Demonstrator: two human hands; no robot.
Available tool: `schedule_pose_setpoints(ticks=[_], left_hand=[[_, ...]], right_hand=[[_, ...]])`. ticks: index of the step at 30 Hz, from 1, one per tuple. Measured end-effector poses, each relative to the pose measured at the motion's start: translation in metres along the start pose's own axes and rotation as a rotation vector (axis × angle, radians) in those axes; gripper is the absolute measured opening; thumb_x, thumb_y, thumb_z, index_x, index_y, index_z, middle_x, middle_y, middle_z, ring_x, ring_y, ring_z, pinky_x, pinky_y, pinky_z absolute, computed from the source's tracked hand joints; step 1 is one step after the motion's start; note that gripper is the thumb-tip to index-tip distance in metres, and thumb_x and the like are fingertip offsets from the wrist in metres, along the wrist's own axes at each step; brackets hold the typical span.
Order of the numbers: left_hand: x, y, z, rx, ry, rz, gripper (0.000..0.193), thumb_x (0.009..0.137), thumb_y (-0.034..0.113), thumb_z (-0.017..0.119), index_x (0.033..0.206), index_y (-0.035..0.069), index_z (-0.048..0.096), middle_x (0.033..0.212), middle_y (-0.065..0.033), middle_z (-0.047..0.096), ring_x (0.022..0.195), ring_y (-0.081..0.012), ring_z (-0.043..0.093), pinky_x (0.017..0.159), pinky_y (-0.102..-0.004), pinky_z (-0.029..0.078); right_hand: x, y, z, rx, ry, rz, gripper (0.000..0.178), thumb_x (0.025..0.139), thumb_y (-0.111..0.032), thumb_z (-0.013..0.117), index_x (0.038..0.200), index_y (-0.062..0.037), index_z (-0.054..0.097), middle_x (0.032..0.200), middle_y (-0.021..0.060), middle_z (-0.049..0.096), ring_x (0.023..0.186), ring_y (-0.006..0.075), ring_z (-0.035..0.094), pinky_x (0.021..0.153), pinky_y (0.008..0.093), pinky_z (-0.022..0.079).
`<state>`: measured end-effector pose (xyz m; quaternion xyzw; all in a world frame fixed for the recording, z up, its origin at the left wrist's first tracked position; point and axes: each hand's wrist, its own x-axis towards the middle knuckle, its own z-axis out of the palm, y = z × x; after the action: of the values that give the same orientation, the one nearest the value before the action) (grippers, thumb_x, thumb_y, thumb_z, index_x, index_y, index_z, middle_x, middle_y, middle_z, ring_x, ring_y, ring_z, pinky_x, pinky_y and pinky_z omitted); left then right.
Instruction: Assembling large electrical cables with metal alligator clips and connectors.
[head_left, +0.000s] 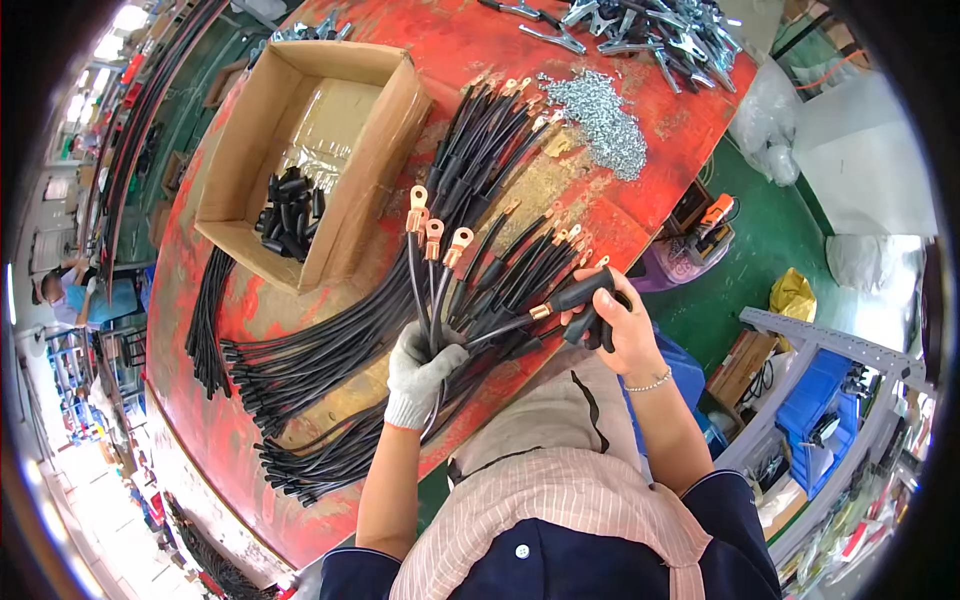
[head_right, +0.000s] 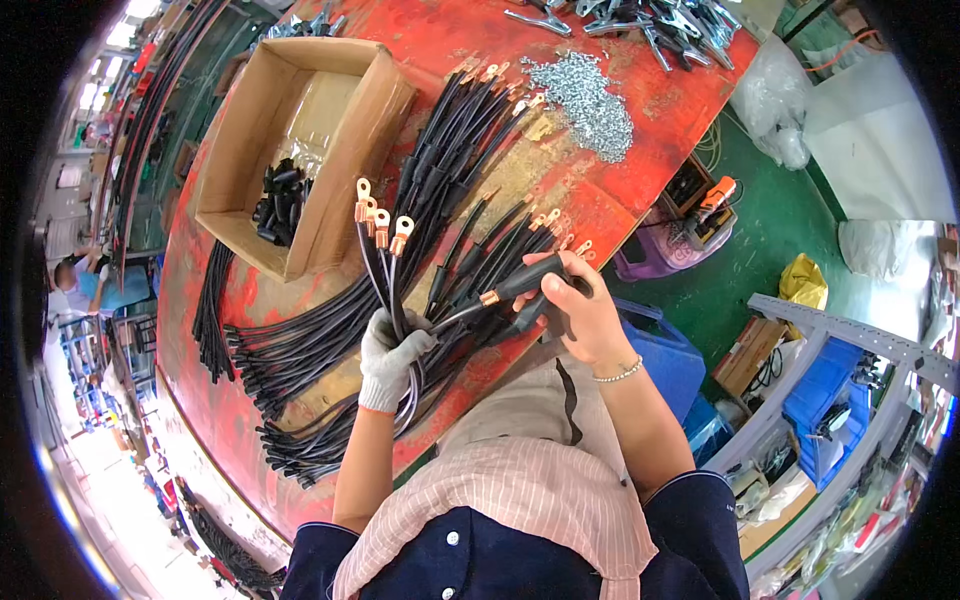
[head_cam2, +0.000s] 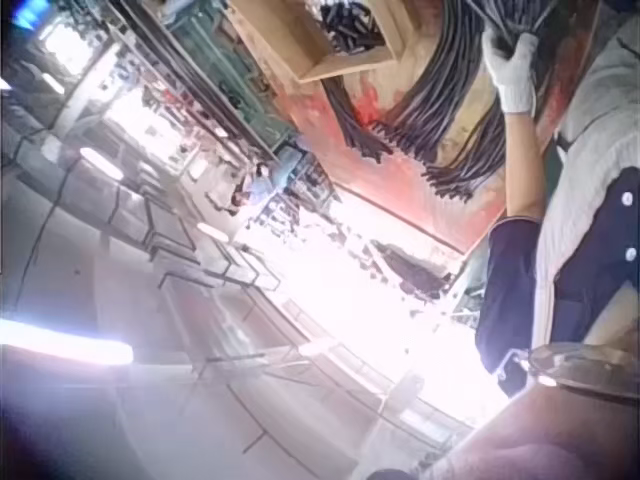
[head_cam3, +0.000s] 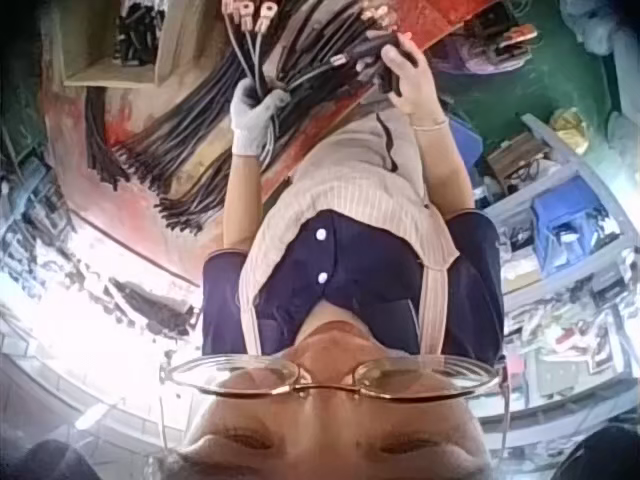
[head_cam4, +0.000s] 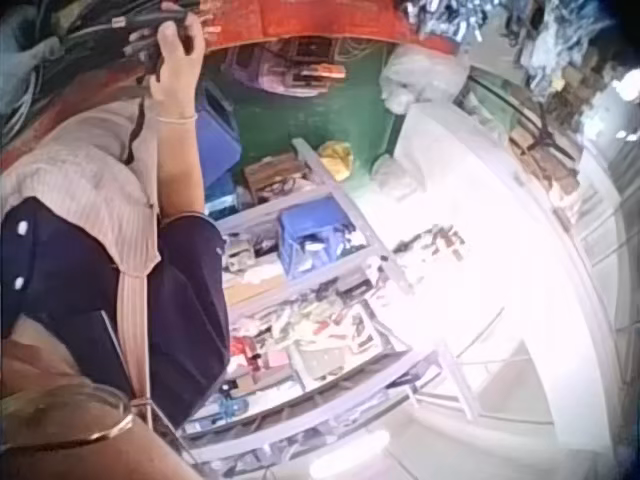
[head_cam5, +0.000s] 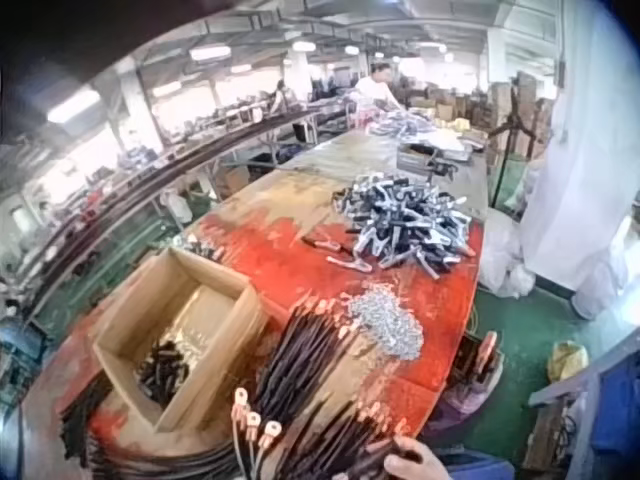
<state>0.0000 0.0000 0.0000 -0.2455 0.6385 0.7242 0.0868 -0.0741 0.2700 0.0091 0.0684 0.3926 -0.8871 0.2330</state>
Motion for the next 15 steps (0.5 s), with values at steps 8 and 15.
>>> schedule_pose_setpoints(ticks=[8,15], left_hand=[[-0.002,0.000,-0.005,0.017,-0.025,0.017,0.034,0.069,-0.007,0.074,0.096,0.004,0.056,0.088,-0.0092,0.067,0.081,-0.0169,0.064,0.074,-0.0308,0.054],[-0.005,-0.009,0.001,-0.021,-0.006,0.043,0.029,0.076,-0.004,0.071,0.102,0.002,0.058,0.091,-0.0068,0.066,0.081,-0.0134,0.062,0.075,-0.0274,0.051]], right_hand=[[-0.003,-0.009,0.024,-0.397,0.159,-0.009,0.023,0.089,-0.016,0.068,0.105,-0.0028,0.058,0.088,0.0070,0.067,0.077,0.0106,0.064,0.059,0.0213,0.047],[0.000,0.069,0.043,-0.669,-0.105,0.084,0.028,0.085,-0.023,0.073,0.104,-0.0019,0.067,0.089,0.0062,0.067,0.085,0.0143,0.063,0.084,0.0293,0.047]])
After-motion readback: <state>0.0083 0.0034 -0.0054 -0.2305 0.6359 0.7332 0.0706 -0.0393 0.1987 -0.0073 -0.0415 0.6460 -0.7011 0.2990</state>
